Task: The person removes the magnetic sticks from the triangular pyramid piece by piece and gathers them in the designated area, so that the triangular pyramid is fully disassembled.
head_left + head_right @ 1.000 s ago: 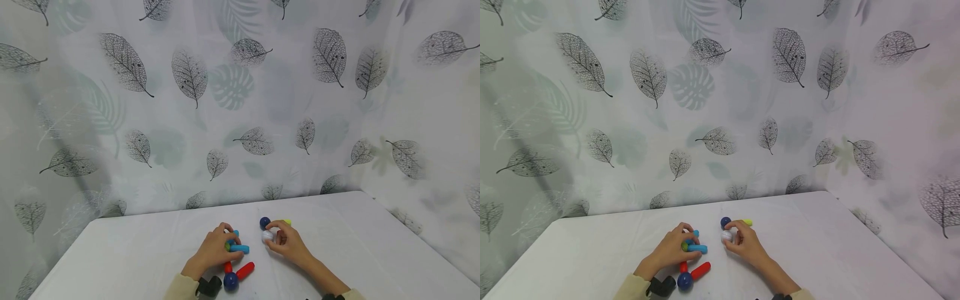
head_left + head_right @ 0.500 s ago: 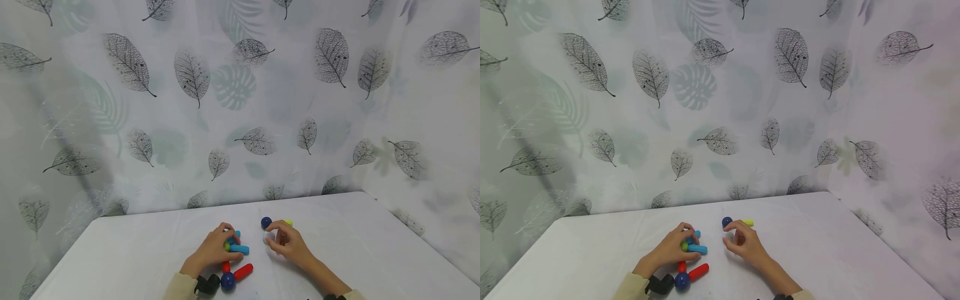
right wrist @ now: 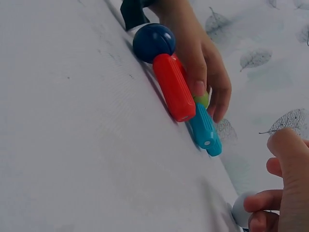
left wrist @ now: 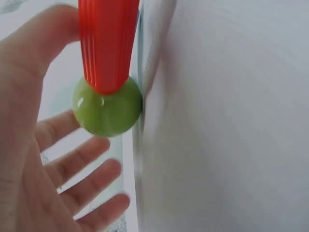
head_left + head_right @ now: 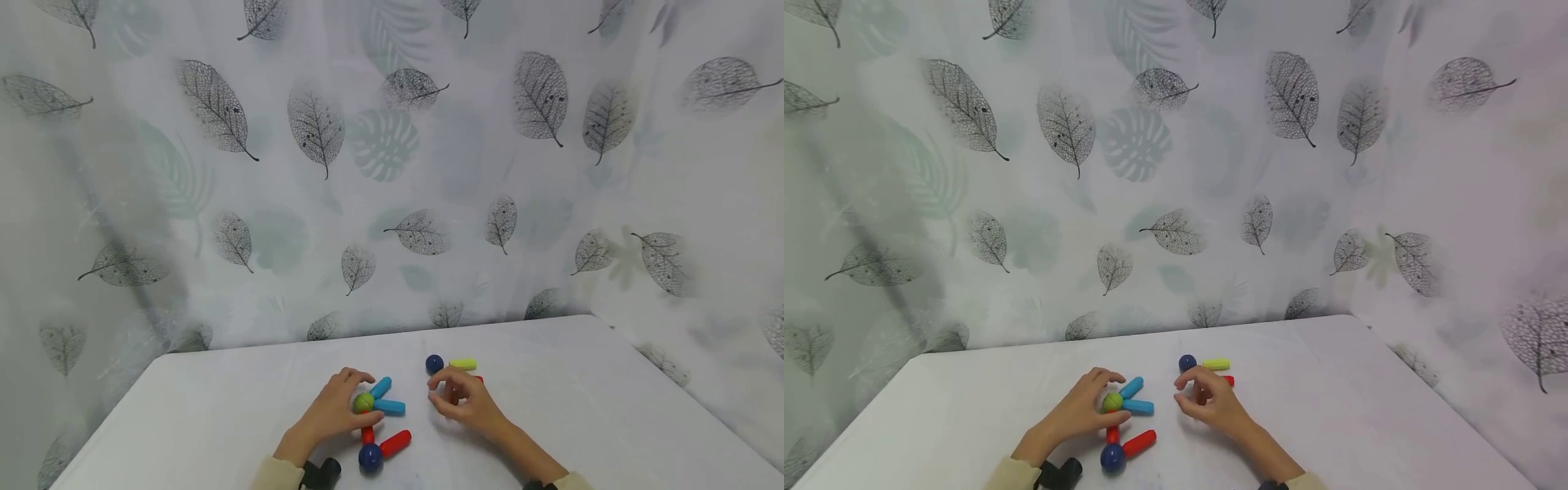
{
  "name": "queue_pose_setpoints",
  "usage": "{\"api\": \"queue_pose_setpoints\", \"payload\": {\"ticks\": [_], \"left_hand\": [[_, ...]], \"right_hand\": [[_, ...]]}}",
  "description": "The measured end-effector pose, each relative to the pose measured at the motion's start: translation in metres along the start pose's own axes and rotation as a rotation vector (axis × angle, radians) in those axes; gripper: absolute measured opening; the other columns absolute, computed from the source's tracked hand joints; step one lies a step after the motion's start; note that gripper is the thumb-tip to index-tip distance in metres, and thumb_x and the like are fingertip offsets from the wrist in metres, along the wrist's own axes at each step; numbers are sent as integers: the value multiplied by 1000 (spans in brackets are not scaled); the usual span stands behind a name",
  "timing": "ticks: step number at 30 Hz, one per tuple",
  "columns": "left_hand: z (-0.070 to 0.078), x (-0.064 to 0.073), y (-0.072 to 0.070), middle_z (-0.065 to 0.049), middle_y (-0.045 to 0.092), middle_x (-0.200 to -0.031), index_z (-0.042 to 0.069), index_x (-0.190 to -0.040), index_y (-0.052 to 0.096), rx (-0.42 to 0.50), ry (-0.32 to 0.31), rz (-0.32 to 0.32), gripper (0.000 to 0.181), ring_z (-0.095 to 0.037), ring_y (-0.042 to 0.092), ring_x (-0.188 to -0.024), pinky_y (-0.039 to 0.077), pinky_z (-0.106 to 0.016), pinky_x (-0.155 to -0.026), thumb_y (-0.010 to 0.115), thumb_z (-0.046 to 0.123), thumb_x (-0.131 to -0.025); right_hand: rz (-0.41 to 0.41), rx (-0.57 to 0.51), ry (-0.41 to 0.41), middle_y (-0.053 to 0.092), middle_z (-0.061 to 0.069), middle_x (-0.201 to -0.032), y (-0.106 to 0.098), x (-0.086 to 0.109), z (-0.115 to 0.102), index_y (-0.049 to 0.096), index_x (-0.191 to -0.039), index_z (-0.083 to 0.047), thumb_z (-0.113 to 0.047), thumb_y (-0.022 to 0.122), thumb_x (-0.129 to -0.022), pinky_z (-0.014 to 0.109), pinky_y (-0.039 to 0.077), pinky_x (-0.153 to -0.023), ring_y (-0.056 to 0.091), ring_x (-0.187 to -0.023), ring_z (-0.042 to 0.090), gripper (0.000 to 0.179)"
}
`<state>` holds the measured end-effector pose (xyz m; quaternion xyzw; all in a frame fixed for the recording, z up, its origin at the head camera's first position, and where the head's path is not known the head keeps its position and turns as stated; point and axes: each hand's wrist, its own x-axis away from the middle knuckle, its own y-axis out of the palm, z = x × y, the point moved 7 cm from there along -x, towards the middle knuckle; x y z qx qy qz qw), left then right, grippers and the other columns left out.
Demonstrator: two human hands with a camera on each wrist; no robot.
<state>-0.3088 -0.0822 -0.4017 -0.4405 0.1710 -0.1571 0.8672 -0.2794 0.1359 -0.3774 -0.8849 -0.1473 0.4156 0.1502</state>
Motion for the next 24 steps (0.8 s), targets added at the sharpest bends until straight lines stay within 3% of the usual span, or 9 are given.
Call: {"api": "queue_pose_setpoints", "payload": {"ticks": [4,10,16,24], "left_hand": [[-8,4,0,-5,55,-107,11,-116,59,-23,-39,42,56,-23,50,-99,49,-44,-84,76,49,-77],[-15,4,5,-3,51,-92,4,-113,54,264,-31,-14,48,-14,49,-78,45,-22,-65,77,32,-82],[-20,2,5,-4,56,-95,4,-109,57,386,36,-2,38,-11,52,-78,44,-21,-67,76,23,-83],[-33,2,10,-1,63,-101,10,-110,64,467,10,-13,31,-11,55,-85,44,-22,-76,75,22,-84]], "right_hand": [[-29,-1,19,60,14,-87,5,8,17,60,-101,2,12,68,-81,24,48,-49,51,-59,15,23],[-93,-48,32,62,6,-88,12,10,23,62,-104,-6,4,69,-85,23,50,-52,52,-62,10,22],[-161,-64,-1,62,9,-90,18,8,18,62,-104,-6,-1,69,-87,23,51,-52,53,-60,9,19],[-261,-27,-43,60,11,-100,27,10,21,62,-108,-6,3,71,-84,19,45,-51,49,-59,9,27]]}}
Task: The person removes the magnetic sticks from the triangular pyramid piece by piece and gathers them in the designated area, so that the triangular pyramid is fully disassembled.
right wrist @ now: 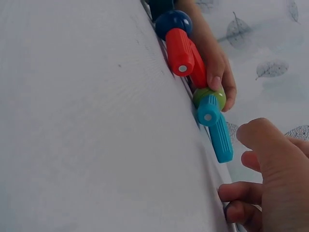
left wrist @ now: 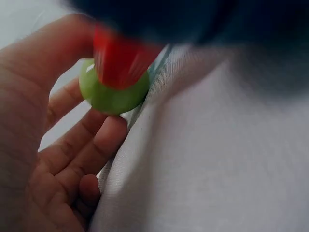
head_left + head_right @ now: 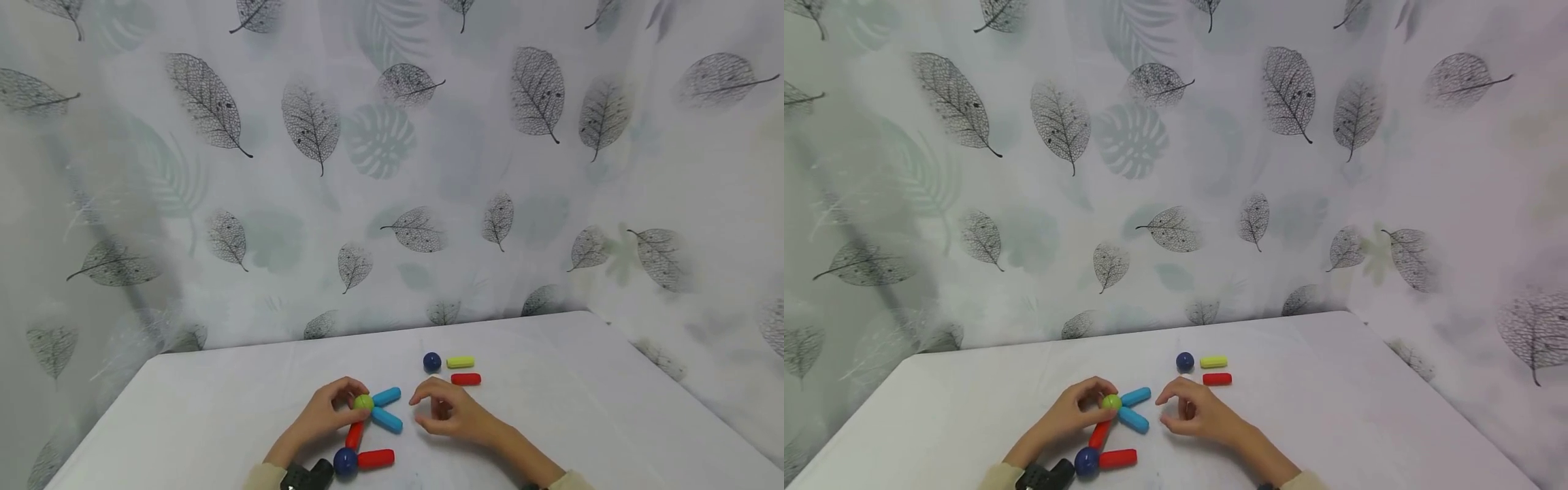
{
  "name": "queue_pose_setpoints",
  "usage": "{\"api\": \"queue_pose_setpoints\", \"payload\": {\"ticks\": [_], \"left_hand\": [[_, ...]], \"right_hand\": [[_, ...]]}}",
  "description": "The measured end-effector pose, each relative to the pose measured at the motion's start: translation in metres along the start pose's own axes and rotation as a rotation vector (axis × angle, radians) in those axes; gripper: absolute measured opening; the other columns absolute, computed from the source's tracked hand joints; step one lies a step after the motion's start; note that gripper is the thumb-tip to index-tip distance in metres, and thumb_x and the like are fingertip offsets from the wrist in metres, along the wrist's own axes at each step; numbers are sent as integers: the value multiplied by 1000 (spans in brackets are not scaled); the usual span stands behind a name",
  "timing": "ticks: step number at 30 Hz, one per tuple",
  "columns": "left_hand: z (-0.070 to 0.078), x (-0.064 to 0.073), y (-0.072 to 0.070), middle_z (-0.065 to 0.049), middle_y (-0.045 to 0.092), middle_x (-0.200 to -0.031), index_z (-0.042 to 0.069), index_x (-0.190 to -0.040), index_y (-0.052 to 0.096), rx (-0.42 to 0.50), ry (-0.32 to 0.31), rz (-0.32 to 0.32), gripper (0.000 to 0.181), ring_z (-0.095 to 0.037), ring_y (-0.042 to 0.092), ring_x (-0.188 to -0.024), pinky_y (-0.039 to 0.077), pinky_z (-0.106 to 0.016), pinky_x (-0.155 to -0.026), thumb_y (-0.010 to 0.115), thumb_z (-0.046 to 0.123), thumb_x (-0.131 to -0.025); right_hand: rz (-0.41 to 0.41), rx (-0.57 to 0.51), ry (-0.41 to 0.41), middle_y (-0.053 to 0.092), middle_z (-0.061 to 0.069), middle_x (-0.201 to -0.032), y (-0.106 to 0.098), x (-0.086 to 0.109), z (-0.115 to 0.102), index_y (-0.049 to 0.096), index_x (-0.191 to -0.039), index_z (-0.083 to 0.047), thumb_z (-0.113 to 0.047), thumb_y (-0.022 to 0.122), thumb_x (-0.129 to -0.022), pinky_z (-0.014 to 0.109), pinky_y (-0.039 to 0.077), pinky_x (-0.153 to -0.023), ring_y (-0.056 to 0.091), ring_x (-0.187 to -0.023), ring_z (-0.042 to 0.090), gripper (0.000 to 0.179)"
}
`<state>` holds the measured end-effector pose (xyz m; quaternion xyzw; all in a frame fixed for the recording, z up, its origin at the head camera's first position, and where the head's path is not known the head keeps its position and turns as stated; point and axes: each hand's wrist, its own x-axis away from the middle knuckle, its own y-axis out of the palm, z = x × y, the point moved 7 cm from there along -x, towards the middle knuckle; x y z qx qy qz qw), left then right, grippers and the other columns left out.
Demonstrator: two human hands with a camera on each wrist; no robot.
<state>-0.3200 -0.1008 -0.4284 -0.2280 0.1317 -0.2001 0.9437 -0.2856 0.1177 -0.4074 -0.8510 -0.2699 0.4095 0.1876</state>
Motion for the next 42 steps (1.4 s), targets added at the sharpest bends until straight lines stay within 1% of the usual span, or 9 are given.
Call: {"api": "queue_pose_setpoints", "payload": {"ticks": [4,9,10,12,15,18,25,34,42], "left_hand": [[-2,3,5,0,64,-100,11,-109,66,28,-16,-19,30,-13,55,-87,44,-24,-76,76,23,-84],[1,4,12,1,65,-99,12,-109,66,33,9,-69,29,-12,56,-90,44,-25,-80,74,24,-85],[2,4,14,0,65,-100,12,-110,66,40,16,-91,29,-12,56,-91,44,-25,-82,74,24,-85],[5,3,17,0,65,-101,12,-111,66,56,23,-147,28,-12,57,-94,44,-26,-85,72,25,-86],[9,4,22,0,65,-104,13,-112,65,84,33,-224,27,-13,57,-98,43,-28,-90,71,24,-87],[11,5,25,0,66,-105,14,-111,65,87,43,-264,26,-13,57,-99,42,-28,-91,70,24,-88],[10,7,27,2,66,-105,16,-112,65,83,7,-278,26,-14,55,-92,42,-27,-83,69,26,-89],[13,8,27,0,66,-106,14,-112,67,119,12,-312,26,-13,56,-92,42,-26,-85,69,22,-88],[14,8,29,1,66,-106,15,-112,67,109,14,-299,25,-12,56,-92,42,-27,-86,69,23,-88]], "right_hand": [[-44,34,45,60,11,-111,5,0,1,62,-112,-7,-4,70,-88,17,46,-53,49,-60,6,26],[-128,70,222,55,12,-131,10,-1,6,61,-125,-12,-18,66,-93,15,44,-56,45,-63,-3,33],[-148,88,254,56,10,-131,11,-1,6,60,-127,-13,-21,66,-94,15,43,-57,44,-64,-4,35],[-182,138,296,61,3,-120,12,-1,6,60,-129,-16,-26,65,-94,14,42,-58,43,-65,-4,36],[-203,203,315,62,-7,-101,16,0,4,63,-125,-19,-30,65,-94,14,41,-59,42,-66,-3,33],[-181,236,334,59,-12,-91,17,1,5,67,-117,-20,-32,67,-93,14,40,-60,42,-67,-3,27],[-116,253,367,60,-15,-90,17,-4,4,73,-105,-20,-31,71,-90,15,40,-60,45,-70,-3,19],[-134,332,384,60,-10,-92,16,-9,1,74,-103,-16,-36,69,-90,15,40,-61,44,-70,-3,24],[-139,347,387,62,-8,-99,18,-1,3,72,-106,-17,-39,67,-91,15,43,-64,46,-75,-3,28]]}}
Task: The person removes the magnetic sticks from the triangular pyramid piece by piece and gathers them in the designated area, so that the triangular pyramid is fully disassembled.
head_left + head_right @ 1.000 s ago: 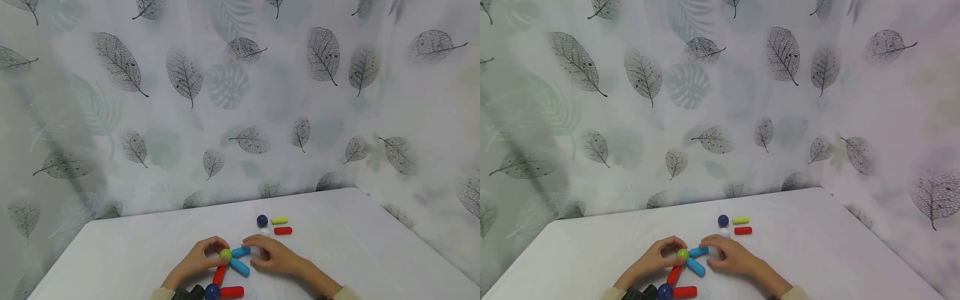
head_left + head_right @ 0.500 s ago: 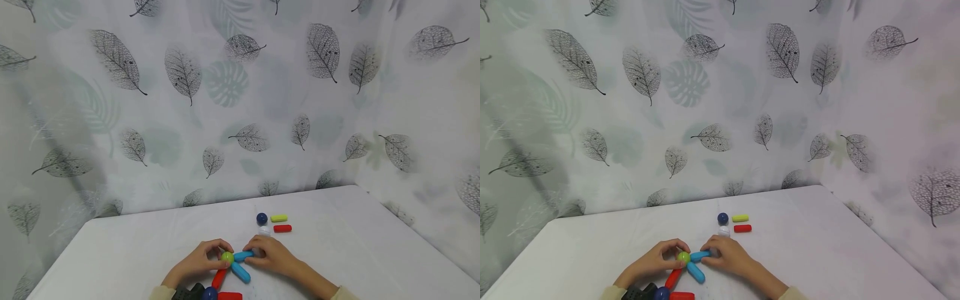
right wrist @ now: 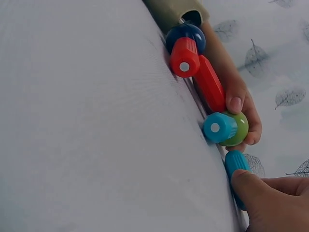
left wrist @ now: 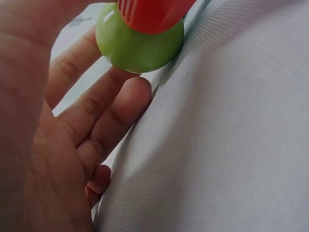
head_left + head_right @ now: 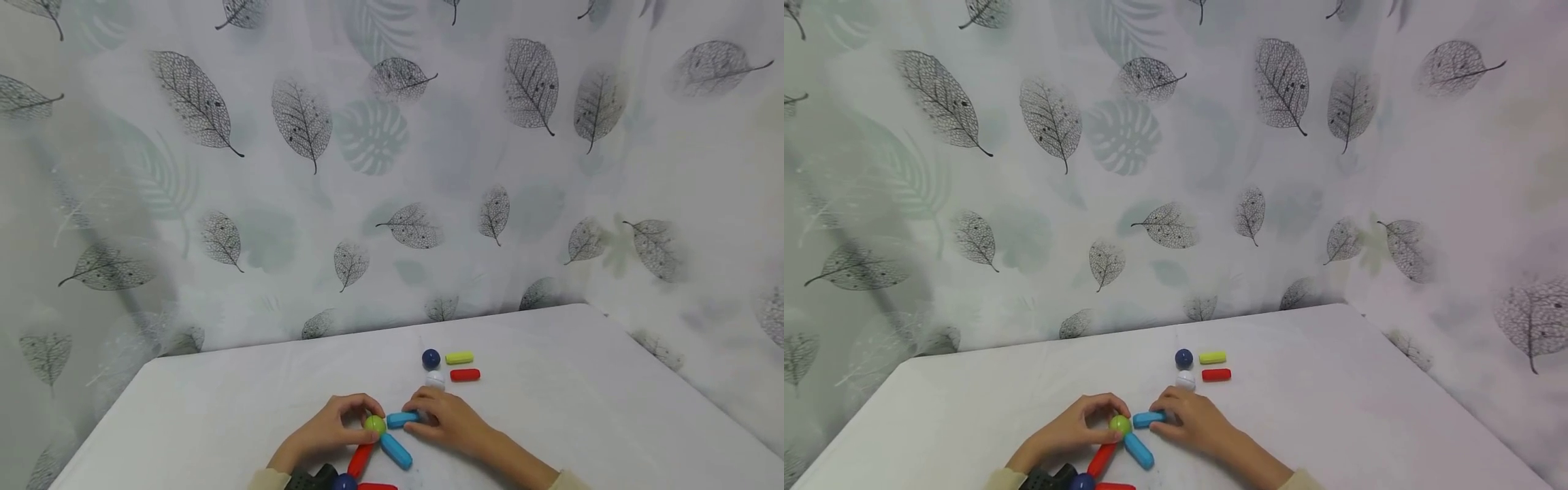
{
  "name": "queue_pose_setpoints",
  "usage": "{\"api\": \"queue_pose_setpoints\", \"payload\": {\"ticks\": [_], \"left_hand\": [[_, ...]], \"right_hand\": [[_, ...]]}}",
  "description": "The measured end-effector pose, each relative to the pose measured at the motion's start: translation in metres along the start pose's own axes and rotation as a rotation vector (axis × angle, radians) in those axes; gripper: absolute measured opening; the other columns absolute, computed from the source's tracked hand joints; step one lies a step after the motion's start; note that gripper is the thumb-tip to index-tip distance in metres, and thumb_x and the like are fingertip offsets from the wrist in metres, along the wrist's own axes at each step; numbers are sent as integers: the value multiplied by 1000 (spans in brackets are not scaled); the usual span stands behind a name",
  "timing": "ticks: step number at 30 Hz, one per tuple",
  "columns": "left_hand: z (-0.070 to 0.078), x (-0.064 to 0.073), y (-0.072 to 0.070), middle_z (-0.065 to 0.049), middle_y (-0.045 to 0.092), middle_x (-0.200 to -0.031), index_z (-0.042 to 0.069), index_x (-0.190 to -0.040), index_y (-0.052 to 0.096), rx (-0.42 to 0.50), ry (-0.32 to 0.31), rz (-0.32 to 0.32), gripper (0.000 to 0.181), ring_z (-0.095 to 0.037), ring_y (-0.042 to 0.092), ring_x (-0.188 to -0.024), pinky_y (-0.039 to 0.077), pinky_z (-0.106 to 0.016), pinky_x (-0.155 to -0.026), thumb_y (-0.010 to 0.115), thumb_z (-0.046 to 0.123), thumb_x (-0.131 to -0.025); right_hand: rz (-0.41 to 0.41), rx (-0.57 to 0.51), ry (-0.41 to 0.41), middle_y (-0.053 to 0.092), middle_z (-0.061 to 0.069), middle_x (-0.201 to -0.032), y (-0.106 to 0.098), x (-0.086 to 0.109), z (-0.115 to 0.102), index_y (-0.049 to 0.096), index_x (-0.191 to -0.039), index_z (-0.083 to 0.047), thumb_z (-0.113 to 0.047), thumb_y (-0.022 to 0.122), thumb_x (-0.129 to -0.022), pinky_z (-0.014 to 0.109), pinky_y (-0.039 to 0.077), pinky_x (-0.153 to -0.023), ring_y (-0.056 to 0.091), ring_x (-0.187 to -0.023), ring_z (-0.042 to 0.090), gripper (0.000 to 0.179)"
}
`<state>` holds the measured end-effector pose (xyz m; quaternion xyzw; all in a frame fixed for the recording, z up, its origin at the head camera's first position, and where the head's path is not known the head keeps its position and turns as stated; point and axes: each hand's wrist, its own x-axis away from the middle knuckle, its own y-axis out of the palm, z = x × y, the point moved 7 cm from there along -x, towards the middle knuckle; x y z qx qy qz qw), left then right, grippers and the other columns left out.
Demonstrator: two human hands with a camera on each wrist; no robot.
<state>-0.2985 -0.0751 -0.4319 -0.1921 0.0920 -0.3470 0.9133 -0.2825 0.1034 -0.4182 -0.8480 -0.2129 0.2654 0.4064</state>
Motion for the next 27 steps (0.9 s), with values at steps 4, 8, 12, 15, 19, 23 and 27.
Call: {"api": "queue_pose_setpoints", "payload": {"ticks": [4,8,12,15,19,23,27], "left_hand": [[-1,1,0,2,66,-106,14,-111,67,-7,-17,1,25,-13,55,-92,40,-29,-86,69,23,-88],[-1,0,0,3,66,-106,16,-112,67,-15,-32,9,26,-13,55,-94,40,-30,-86,69,24,-88],[0,0,-1,3,66,-106,15,-111,66,-24,-36,15,25,-14,55,-94,40,-31,-87,69,25,-88],[-1,1,-1,3,66,-105,15,-111,66,-25,-34,15,25,-14,55,-94,41,-30,-87,69,25,-88],[-4,0,0,3,66,-105,16,-111,66,-22,-27,12,25,-13,55,-93,41,-29,-85,69,24,-88],[-4,0,0,3,66,-104,15,-111,66,-19,-5,13,24,-13,55,-92,41,-28,-85,69,24,-89],[-2,0,0,2,66,-105,16,-111,66,-21,19,9,24,-12,55,-93,41,-27,-85,69,24,-89]], "right_hand": [[9,-15,-44,61,-8,-99,-1,6,-1,72,-106,-16,-37,67,-92,14,44,-65,47,-77,-3,26],[28,-69,-100,58,-9,-96,-7,10,-3,71,-103,-15,-29,69,-92,15,44,-64,47,-76,-2,18],[1,-120,-104,56,-9,-96,-9,14,-2,70,-102,-17,-30,68,-92,15,45,-66,47,-77,-3,17],[-18,-145,-105,55,-8,-96,-10,19,-1,69,-103,-17,-31,68,-92,15,46,-67,48,-79,-3,18],[-5,-132,-143,56,-6,-96,-17,27,1,69,-103,-16,-27,68,-92,16,48,-67,50,-79,-1,15],[-7,-106,-144,61,-7,-98,-23,33,3,68,-106,-16,-26,66,-94,17,48,-70,51,-82,-1,16],[-11,-96,-136,64,-7,-99,-30,38,7,68,-110,-13,-27,65,-95,17,48,-70,51,-83,-1,21]]}}
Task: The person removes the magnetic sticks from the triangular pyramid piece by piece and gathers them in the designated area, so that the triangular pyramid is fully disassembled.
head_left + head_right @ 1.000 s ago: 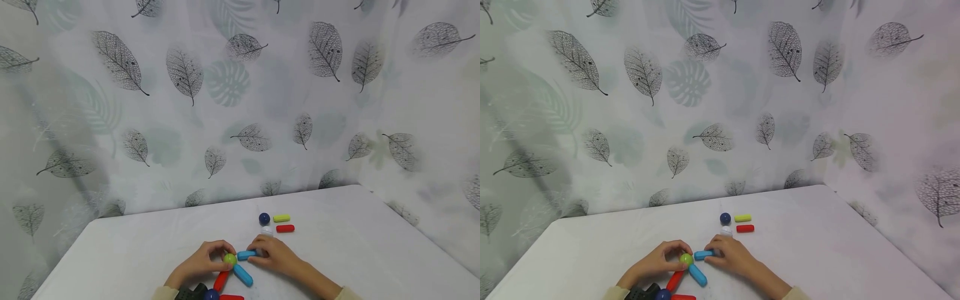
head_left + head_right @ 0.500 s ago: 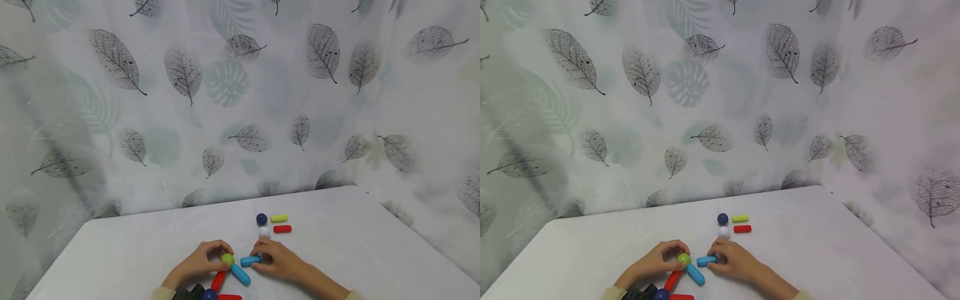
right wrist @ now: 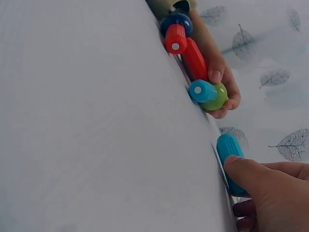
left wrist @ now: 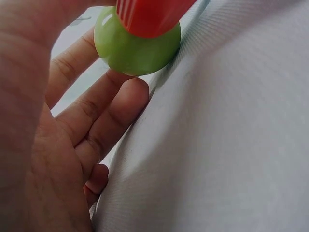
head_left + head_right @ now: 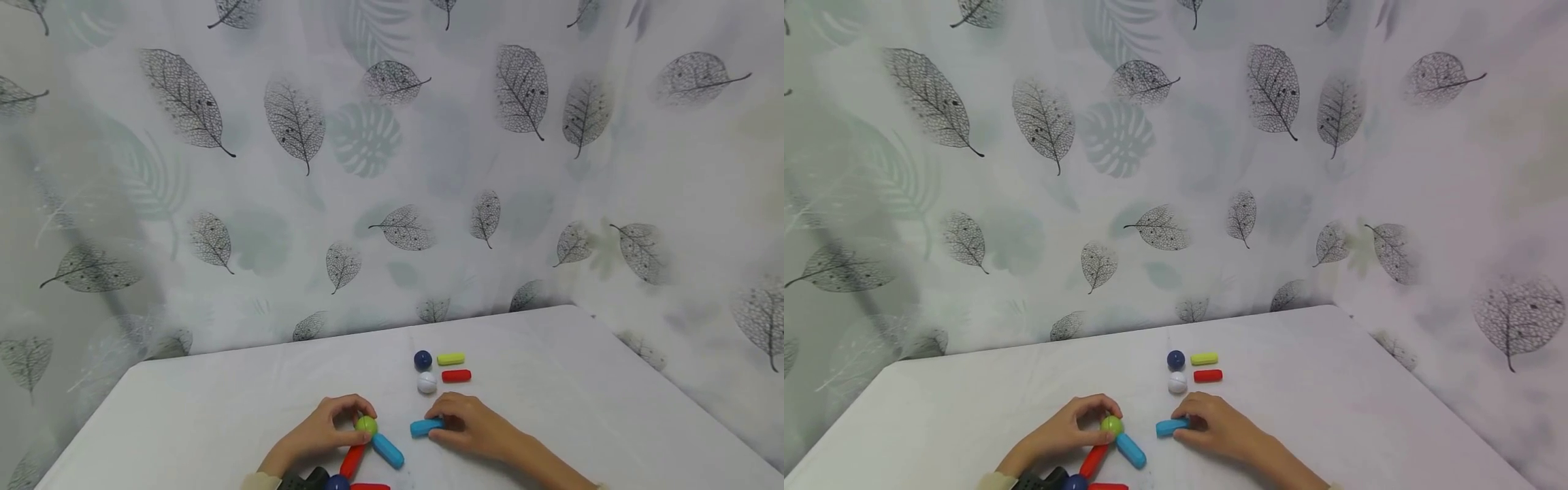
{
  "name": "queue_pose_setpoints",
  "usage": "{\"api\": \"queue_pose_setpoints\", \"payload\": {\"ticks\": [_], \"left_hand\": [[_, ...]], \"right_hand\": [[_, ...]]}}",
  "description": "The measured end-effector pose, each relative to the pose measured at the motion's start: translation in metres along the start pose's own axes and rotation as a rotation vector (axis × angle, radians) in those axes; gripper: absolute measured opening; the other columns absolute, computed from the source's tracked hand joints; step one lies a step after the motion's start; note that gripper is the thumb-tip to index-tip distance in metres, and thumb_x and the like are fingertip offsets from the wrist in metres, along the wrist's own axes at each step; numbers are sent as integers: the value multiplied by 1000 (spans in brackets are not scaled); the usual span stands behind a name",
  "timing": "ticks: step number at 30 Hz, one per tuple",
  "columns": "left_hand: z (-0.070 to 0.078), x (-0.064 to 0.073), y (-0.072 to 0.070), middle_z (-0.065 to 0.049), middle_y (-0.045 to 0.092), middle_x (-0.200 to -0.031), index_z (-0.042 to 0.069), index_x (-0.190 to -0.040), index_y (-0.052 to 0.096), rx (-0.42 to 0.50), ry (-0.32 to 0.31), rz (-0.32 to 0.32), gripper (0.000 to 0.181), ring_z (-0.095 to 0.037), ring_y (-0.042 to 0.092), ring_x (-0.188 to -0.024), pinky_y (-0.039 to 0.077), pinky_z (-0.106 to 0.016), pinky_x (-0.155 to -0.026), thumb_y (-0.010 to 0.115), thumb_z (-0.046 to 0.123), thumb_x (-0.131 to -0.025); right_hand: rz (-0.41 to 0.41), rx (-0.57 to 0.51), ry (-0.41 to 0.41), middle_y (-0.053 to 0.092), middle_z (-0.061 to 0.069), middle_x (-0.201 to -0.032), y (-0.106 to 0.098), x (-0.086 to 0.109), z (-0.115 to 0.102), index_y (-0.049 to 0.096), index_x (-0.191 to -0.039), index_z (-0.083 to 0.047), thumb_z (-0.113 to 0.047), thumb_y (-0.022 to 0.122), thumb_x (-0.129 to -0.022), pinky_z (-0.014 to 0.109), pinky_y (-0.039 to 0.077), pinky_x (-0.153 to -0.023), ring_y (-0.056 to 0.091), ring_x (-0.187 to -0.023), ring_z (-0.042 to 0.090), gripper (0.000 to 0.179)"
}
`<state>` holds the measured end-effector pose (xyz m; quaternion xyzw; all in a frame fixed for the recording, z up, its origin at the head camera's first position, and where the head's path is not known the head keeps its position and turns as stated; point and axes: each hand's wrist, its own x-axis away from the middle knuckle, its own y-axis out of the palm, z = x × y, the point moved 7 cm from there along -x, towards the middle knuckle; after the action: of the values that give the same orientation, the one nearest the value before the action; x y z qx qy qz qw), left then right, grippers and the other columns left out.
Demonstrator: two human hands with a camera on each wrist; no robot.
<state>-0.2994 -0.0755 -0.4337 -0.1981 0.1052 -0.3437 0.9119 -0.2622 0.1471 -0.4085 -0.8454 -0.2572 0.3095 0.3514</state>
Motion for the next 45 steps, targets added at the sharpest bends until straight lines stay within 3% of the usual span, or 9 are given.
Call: {"api": "queue_pose_setpoints", "payload": {"ticks": [8,15,21,28,34,40,45], "left_hand": [[-1,1,1,3,67,-106,16,-111,66,14,18,-22,23,-12,56,-93,40,-27,-86,68,23,-90],[2,0,0,2,67,-104,14,-112,66,7,30,-9,24,-11,56,-92,40,-26,-85,68,23,-90],[4,-1,2,0,67,-106,14,-113,66,21,17,-8,25,-12,56,-94,40,-27,-86,68,23,-90],[4,1,1,-1,67,-106,14,-113,66,14,4,-4,24,-11,56,-94,41,-28,-85,67,22,-90],[4,0,-1,0,67,-105,14,-112,66,3,-8,-6,25,-12,56,-93,40,-29,-85,68,23,-89],[-1,2,1,2,67,-103,14,-112,66,3,-42,2,24,-12,55,-93,39,-29,-85,67,24,-90],[-1,0,3,3,66,-105,16,-116,65,11,-43,7,26,-13,54,-95,40,-30,-85,65,26,-93]], "right_hand": [[47,-30,-118,64,-1,-97,-13,11,5,66,-114,-11,-17,64,-95,18,48,-67,53,-79,2,21],[33,-50,-97,65,-2,-98,-22,12,9,65,-113,-12,-19,64,-95,19,50,-70,54,-81,2,20],[83,-24,-103,66,-1,-97,-32,18,14,67,-110,-12,-16,68,-92,21,50,-67,55,-78,4,18],[135,-14,-17,63,-3,-92,-37,21,31,67,-108,-13,-17,70,-91,20,49,-66,53,-78,3,18],[244,12,-49,62,-1,-87,-45,25,36,66,-105,-10,-8,73,-86,22,49,-63,54,-74,7,20],[226,26,-10,63,1,-89,-44,27,38,66,-105,-9,-10,72,-88,20,46,-61,52,-74,6,18],[263,82,10,65,3,-93,-48,30,40,67,-104,-7,-8,74,-85,20,45,-61,50,-75,6,20]]}}
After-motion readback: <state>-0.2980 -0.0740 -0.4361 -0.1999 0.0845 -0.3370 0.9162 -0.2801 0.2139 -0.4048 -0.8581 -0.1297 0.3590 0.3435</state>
